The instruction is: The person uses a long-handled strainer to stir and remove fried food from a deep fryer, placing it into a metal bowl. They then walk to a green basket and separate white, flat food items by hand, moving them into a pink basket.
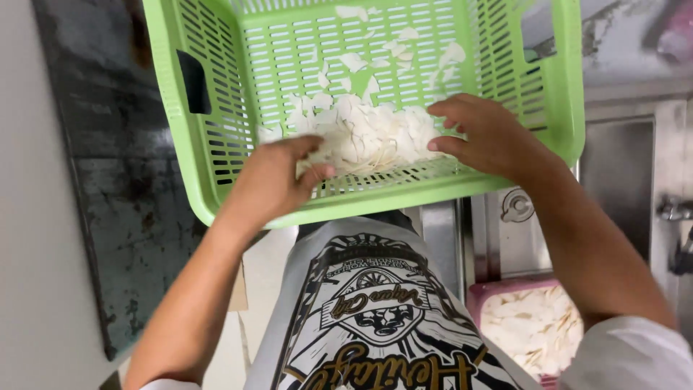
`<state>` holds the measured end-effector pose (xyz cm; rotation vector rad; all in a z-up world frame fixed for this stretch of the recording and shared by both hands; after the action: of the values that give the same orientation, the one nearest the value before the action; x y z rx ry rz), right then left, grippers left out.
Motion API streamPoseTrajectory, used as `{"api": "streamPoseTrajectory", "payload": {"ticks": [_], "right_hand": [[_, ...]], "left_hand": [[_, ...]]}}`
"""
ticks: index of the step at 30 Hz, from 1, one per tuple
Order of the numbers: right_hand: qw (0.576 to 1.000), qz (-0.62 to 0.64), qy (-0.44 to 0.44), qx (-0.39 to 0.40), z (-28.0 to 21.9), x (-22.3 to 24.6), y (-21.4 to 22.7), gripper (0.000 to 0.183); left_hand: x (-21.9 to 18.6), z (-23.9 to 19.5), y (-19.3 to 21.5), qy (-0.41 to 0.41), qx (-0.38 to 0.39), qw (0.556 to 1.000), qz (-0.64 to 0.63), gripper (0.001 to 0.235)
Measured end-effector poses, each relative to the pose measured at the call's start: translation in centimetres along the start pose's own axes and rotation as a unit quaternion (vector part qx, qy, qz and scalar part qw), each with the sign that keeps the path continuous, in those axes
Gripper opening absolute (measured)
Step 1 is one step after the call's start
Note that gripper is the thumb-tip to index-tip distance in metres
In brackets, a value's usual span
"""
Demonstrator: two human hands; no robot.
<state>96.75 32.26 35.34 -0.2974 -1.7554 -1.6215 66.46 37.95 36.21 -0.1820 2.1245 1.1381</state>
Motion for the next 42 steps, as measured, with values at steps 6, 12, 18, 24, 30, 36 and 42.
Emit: {"api": "streamPoseTrajectory", "payload": {"ticks": [6, 12, 18, 24, 30, 36, 42], "right_hand": [[0.928, -0.159, -0.115, 0.315, 5.7, -10.3, -6.1, 0.072], [0.908, -0.129, -0.209, 0.339, 6.2, -13.4, -9.4, 0.100], [0.919, 0.039, -0.260, 0.295, 5.4, -12.1, -11.5, 0.104], [0.906, 0.232, -0.293, 0.201, 6.6, -9.1, -11.2, 0.106], [0.885, 0.357, -0.241, 0.176, 9.0, -7.4, -12.4, 0.085], [0.866, 0.377, -0.276, 0.176, 12.4, -5.2, -7.8, 0.045], [0.938, 0.145, -0.221, 0.225, 12.4, -7.7, -5.1, 0.028]], "left_hand": [[6.6, 9.3, -5.4, 0.133, 0.048, 0.973, 0.183, 0.069], [8.1, 14.0, -11.3, 0.155, 0.078, 0.947, 0.270, 0.089], [9.2, 16.1, -14.2, 0.141, 0.091, 0.960, 0.222, 0.075], [5.6, 13.8, -8.6, 0.187, 0.154, 0.970, -0.017, 0.077], [5.3, 14.0, -7.7, 0.207, 0.142, 0.960, -0.125, 0.059], [3.5, 14.3, -2.6, 0.206, 0.126, 0.902, -0.357, 0.055], [5.1, 15.1, -2.5, 0.275, 0.112, 0.869, -0.396, 0.052]]}}
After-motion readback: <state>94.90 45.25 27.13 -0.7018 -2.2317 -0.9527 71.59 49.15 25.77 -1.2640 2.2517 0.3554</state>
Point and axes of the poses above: each hand's wrist, its own z-axis towards the middle knuckle, its own y-axis out of the back of the hand, x = y × z, the point moved 3 cm from there along z, towards the middle knuckle, and after that the axes turned 11 degrees about y, right-handed, at the moved point
